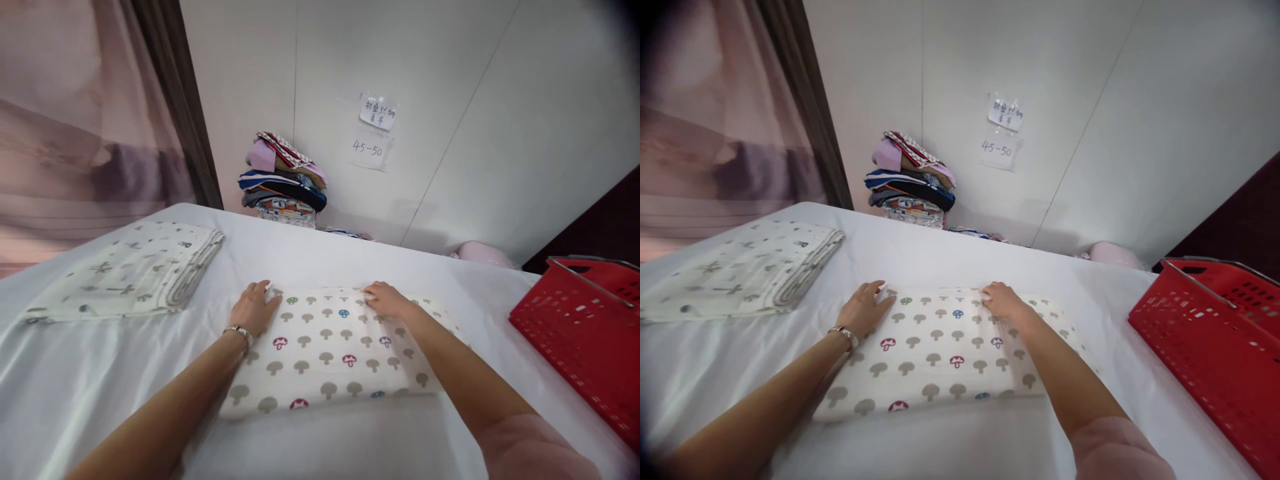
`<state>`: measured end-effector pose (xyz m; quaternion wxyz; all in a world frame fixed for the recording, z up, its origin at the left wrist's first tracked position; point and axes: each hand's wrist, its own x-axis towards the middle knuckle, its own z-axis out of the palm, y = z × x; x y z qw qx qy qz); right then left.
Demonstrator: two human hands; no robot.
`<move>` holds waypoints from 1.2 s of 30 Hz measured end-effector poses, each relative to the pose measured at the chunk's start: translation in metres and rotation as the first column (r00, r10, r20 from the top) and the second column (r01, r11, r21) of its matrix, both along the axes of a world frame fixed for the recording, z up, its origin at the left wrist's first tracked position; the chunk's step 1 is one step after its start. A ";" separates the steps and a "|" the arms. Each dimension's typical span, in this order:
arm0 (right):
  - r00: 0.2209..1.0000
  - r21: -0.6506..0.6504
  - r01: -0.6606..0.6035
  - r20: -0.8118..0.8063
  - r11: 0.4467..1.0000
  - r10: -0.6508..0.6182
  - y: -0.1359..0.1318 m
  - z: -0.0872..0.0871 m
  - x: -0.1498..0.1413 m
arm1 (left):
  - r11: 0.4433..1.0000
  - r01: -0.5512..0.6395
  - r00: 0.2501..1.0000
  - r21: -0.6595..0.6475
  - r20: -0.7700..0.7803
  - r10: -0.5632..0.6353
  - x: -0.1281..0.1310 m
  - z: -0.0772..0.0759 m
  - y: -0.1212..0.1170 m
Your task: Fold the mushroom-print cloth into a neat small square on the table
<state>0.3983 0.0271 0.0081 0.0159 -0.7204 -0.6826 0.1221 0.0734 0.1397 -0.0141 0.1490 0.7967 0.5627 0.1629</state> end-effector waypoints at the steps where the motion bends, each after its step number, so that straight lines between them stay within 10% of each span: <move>1: 1.000 -0.014 0.002 -0.005 1.000 -0.002 0.002 0.001 0.002 | 1.000 -0.009 1.000 -0.019 0.009 0.009 0.001 -0.001 0.001; 16: 0.993 -0.006 0.071 -0.090 0.997 -0.071 0.010 -0.002 0.006 | 0.978 0.081 0.985 0.192 0.136 -0.108 0.005 -0.002 0.007; 23: 0.993 0.130 0.074 -0.104 0.989 -0.060 0.013 -0.001 -0.002 | 0.997 -0.026 0.968 -0.070 0.249 0.043 0.004 0.012 -0.006; 36: 0.996 0.292 0.044 -0.085 0.955 -0.020 0.006 -0.028 -0.005 | 0.995 -0.039 0.996 -0.092 -0.081 0.031 0.005 0.006 -0.011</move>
